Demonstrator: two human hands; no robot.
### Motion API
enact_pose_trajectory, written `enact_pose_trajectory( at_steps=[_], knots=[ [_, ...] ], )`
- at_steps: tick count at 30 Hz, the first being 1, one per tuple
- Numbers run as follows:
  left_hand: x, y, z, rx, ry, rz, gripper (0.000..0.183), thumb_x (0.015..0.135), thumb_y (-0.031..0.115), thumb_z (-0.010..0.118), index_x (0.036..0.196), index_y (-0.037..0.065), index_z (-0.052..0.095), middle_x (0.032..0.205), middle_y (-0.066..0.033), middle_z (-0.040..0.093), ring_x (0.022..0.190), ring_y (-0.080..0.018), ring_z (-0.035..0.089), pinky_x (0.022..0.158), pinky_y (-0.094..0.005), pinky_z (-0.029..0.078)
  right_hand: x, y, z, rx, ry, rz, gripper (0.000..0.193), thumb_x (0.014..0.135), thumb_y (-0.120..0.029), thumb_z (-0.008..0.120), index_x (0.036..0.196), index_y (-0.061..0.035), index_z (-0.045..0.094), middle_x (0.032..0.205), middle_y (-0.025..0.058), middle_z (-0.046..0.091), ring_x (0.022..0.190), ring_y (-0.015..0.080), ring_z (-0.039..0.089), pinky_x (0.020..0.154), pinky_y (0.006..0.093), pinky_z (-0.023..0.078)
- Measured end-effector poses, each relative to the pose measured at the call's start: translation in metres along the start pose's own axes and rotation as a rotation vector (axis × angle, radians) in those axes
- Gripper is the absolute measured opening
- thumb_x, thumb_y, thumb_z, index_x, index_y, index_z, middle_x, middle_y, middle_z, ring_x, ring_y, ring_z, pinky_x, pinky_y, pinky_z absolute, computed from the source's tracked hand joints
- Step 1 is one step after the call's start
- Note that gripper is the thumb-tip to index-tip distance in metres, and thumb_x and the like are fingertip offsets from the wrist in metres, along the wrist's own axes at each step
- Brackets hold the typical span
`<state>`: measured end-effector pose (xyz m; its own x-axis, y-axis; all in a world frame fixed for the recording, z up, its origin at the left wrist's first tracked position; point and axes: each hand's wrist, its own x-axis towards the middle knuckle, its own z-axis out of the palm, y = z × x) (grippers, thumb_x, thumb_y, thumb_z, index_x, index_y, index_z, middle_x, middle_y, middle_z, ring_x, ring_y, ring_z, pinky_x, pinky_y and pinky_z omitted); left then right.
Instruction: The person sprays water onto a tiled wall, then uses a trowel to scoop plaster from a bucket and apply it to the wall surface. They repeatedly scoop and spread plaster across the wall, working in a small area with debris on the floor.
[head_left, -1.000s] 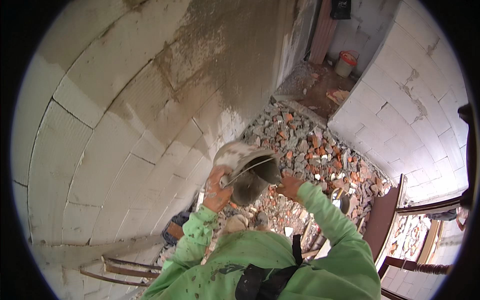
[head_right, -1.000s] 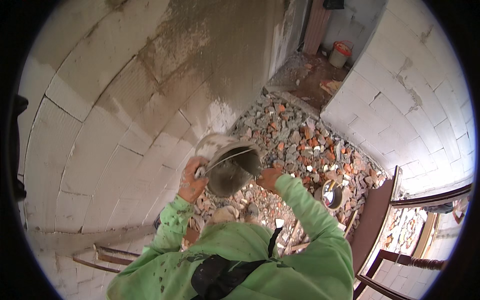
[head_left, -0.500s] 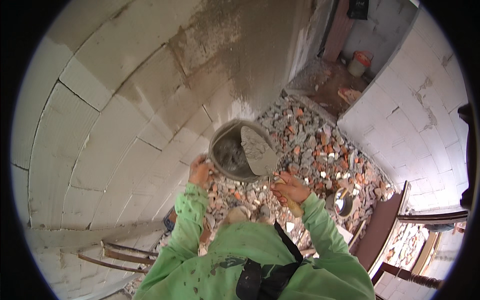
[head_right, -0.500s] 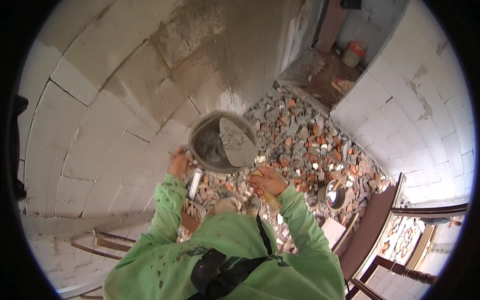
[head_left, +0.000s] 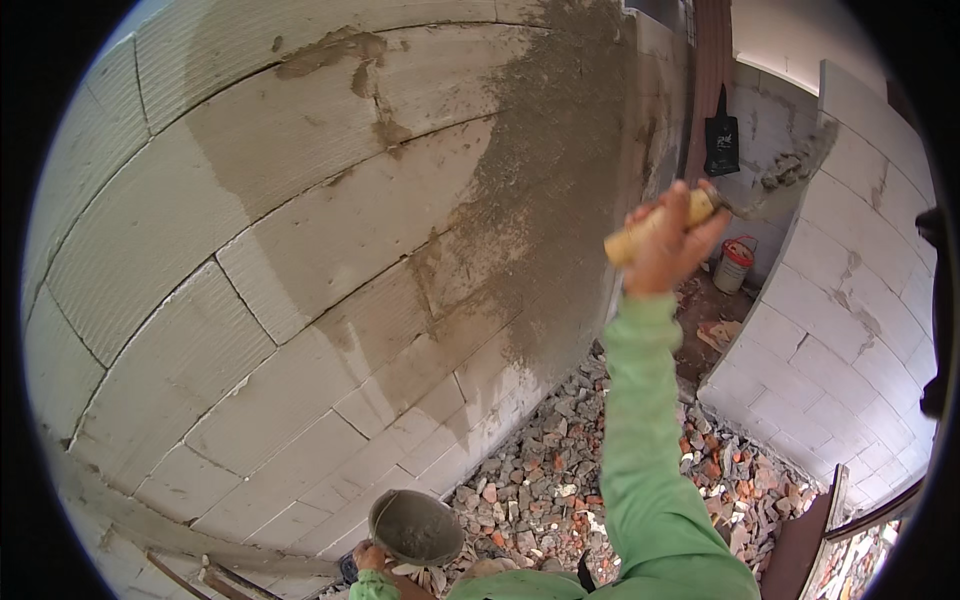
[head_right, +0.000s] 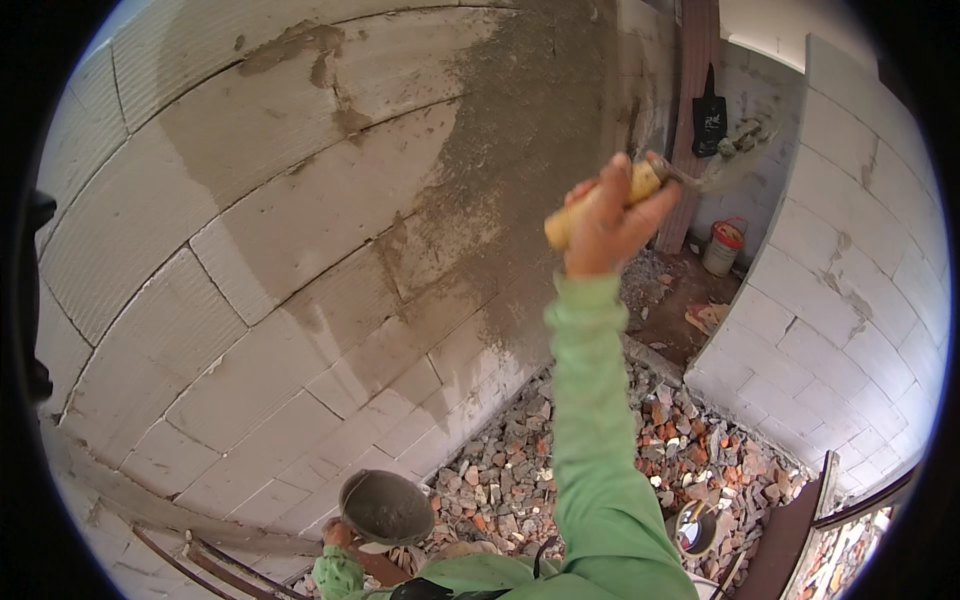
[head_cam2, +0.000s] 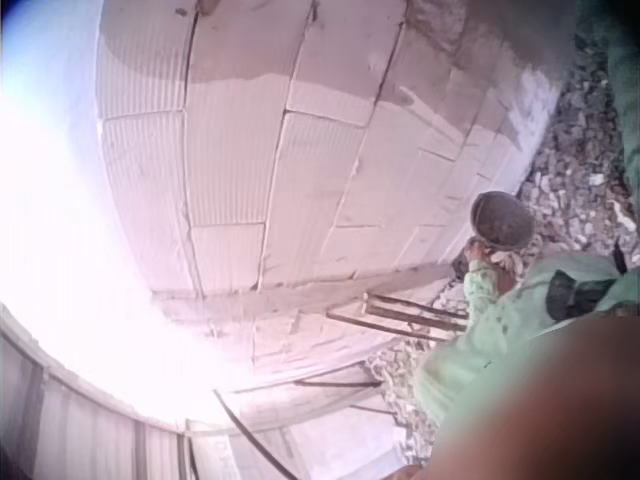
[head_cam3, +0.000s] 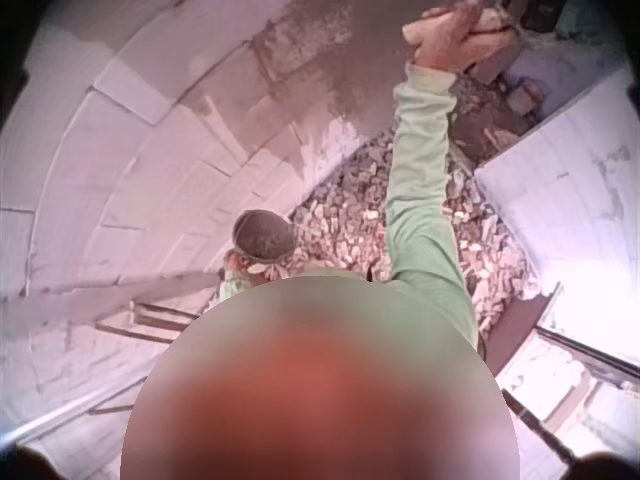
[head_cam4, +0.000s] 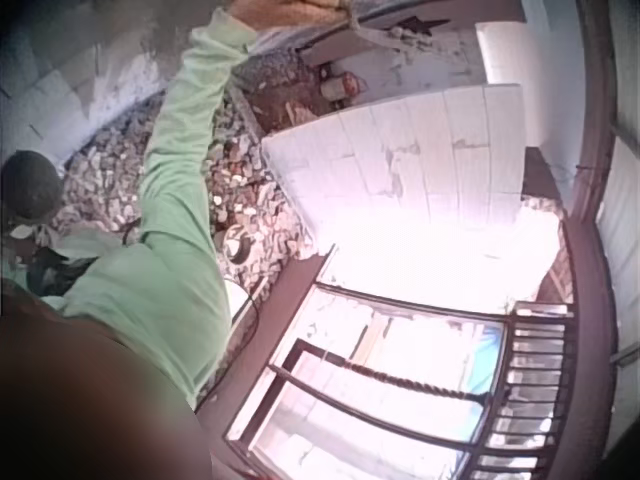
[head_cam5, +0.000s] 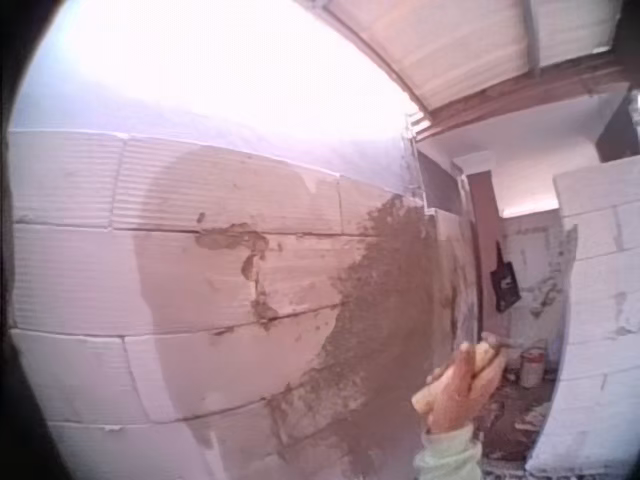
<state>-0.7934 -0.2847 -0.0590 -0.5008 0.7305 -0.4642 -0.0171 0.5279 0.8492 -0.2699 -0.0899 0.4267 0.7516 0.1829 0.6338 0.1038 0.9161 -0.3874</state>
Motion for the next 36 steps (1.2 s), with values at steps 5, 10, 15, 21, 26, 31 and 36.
enact_pose_trajectory(
  at_steps=[5, 10, 15, 21, 26, 31, 36],
  knots=[
    [-0.039, 0.008, -0.02, -0.319, 0.159, -0.194, 0.026, 0.077, -0.003, 0.046, 0.102, 0.001, 0.053, 0.079, -0.0196, 0.06, 0.06, -0.0312, 0.062, 0.047, -0.0455, 0.055, -0.032, 0.133, 0.028, -0.77, 0.301, -0.526, 0.039, 0.096, -0.022, 0.05, 0.121, 0.004, 0.035, 0.093, 0.0139, 0.05, 0.075, 0.023, 0.058, 0.07, 0.0393, 0.054],
    [-0.046, -0.016, -0.013, -0.433, 0.118, -0.163, 0.021, 0.076, 0.009, 0.053, 0.097, 0.009, 0.056, 0.075, -0.0139, 0.061, 0.062, -0.0297, 0.06, 0.053, -0.05, 0.052, -0.247, 0.125, -0.05, -0.764, -1.146, 0.697, 0.073, 0.084, -0.028, 0.062, 0.142, -0.0049, 0.026, 0.107, 0.0246, 0.061, 0.099, 0.0389, 0.061, 0.086, 0.0465, 0.048],
    [-0.017, -0.025, 0.008, 0.776, -0.216, 0.504, 0.035, 0.058, 0.031, 0.074, 0.091, 0.023, 0.069, 0.087, -0.0051, 0.066, 0.097, -0.026, 0.058, 0.09, -0.046, 0.042, -0.349, 0.02, -0.202, -0.595, -1.504, 1.018, 0.057, 0.083, -0.037, 0.062, 0.127, -0.004, 0.046, 0.098, 0.0212, 0.063, 0.091, 0.0362, 0.062, 0.081, 0.0418, 0.049],
    [-0.081, 0.075, 0.075, 0.264, -0.334, 0.248, 0.038, 0.07, 0.004, 0.059, 0.108, 0.001, 0.059, 0.079, -0.0098, 0.061, 0.072, -0.0209, 0.063, 0.063, -0.031, 0.052, -0.292, -0.023, -0.284, -1.073, -2.028, 0.933, 0.032, 0.086, -0.027, 0.053, 0.092, 0.0015, 0.065, 0.081, 0.02, 0.066, 0.076, 0.0356, 0.064, 0.071, 0.0477, 0.051],
    [-0.129, 0.162, 0.127, 0.159, -0.705, 0.604, 0.04, 0.066, 0.004, 0.058, 0.105, -0.003, 0.054, 0.109, -0.0138, 0.052, 0.104, -0.0249, 0.052, 0.092, -0.0347, 0.042, -0.323, -0.033, -0.226, -1.41, -1.844, 0.99, 0.03, 0.084, -0.009, 0.048, 0.107, 0.006, 0.06, 0.105, 0.0253, 0.063, 0.093, 0.0375, 0.065, 0.082, 0.0448, 0.052],
    [-0.152, 0.192, 0.165, 0.184, -0.608, 0.732, 0.036, 0.063, 0.002, 0.057, 0.099, -0.002, 0.054, 0.109, -0.013, 0.052, 0.104, -0.0279, 0.051, 0.095, -0.0343, 0.039, -0.278, -0.033, -0.234, -1.339, -1.845, 0.985, 0.027, 0.086, -0.014, 0.05, 0.099, 0.0035, 0.065, 0.102, 0.026, 0.064, 0.092, 0.0371, 0.065, 0.083, 0.0447, 0.052],
    [-0.184, 0.225, 0.165, 0.156, -0.874, 0.897, 0.038, 0.059, -0.002, 0.058, 0.098, -0.002, 0.054, 0.11, -0.0135, 0.053, 0.106, -0.0273, 0.051, 0.096, -0.0341, 0.038, -0.221, -0.028, -0.298, -0.965, -1.649, 1.724, 0.036, 0.092, -0.035, 0.054, 0.092, -0.0002, 0.064, 0.072, 0.0107, 0.062, 0.06, 0.0202, 0.063, 0.053, 0.0361, 0.053]
  ],
)
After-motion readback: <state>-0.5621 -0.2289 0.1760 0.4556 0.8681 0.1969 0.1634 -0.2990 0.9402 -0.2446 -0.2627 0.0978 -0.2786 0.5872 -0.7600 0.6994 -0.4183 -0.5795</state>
